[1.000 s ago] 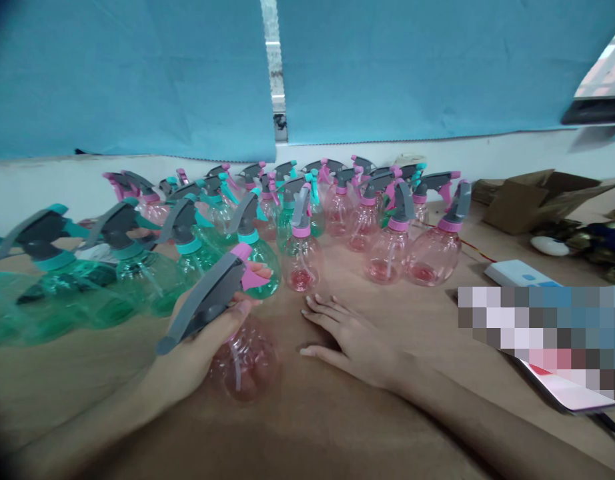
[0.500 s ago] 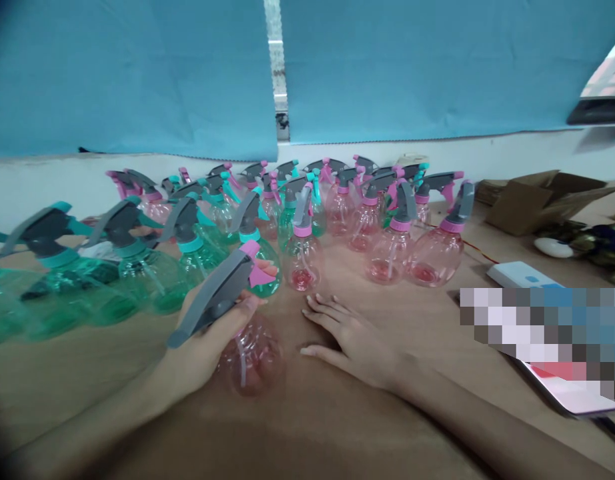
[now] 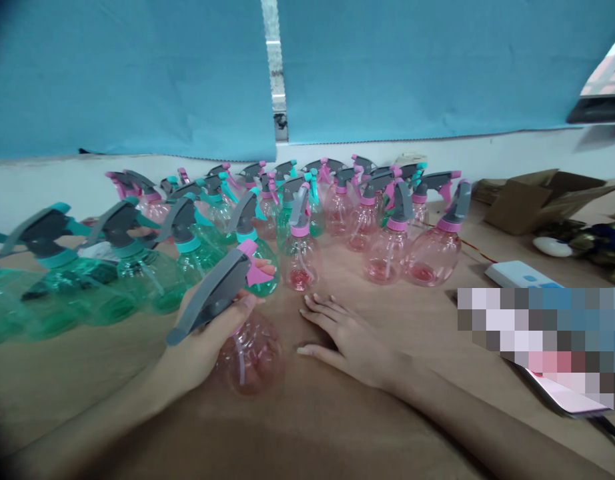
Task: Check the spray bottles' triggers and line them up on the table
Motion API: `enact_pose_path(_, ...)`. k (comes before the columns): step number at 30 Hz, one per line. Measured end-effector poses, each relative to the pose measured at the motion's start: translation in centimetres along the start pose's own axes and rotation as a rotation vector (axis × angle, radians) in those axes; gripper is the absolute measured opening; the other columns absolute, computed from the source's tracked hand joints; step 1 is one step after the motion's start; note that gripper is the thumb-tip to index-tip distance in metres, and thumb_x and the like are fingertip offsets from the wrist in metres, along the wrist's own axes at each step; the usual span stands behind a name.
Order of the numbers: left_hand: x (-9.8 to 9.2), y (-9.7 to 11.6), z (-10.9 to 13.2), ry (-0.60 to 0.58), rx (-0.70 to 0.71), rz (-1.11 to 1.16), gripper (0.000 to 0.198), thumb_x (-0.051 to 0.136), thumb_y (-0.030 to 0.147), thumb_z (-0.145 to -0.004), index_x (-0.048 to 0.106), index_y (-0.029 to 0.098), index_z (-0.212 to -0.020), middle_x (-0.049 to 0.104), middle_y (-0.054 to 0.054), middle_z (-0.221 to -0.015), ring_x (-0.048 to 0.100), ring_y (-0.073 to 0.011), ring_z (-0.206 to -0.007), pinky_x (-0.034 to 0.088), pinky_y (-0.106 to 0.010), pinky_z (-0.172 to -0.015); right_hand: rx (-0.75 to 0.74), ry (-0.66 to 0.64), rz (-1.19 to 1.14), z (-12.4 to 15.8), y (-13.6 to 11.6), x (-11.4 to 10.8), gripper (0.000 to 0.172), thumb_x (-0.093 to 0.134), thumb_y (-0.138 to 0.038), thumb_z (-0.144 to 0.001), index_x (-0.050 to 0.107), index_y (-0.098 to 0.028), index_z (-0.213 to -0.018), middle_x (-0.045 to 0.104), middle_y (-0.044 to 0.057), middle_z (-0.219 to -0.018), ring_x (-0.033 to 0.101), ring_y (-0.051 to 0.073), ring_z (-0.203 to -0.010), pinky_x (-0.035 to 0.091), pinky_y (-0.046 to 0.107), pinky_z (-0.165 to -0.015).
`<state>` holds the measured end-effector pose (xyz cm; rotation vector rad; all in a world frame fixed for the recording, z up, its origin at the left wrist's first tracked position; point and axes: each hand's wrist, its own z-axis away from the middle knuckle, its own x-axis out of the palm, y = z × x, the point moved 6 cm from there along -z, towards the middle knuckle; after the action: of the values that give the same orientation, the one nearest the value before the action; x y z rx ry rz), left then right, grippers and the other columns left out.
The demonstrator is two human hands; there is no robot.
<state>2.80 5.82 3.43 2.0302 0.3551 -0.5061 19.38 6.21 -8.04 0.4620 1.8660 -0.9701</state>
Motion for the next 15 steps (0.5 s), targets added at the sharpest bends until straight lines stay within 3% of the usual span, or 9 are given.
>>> enact_pose_path(15, -0.10, 0.45, -0.23, -0.014, 0.050, -0.010, 0.011, 0.050, 0.015, -0.066, 0.042, 0.023, -0.064, 0.046, 0.005, -0.060, 0.044, -0.0120, -0.049, 0.037, -0.025, -0.044, 0.007, -0.004, 0.011, 0.03, 0.05, 0.03, 0.060, 0.046, -0.054, -0.089, 0.039, -0.022, -0.139, 0.038, 0.006, -0.145, 0.031, 0.024, -0.135, 0.027, 0.048, -0.111)
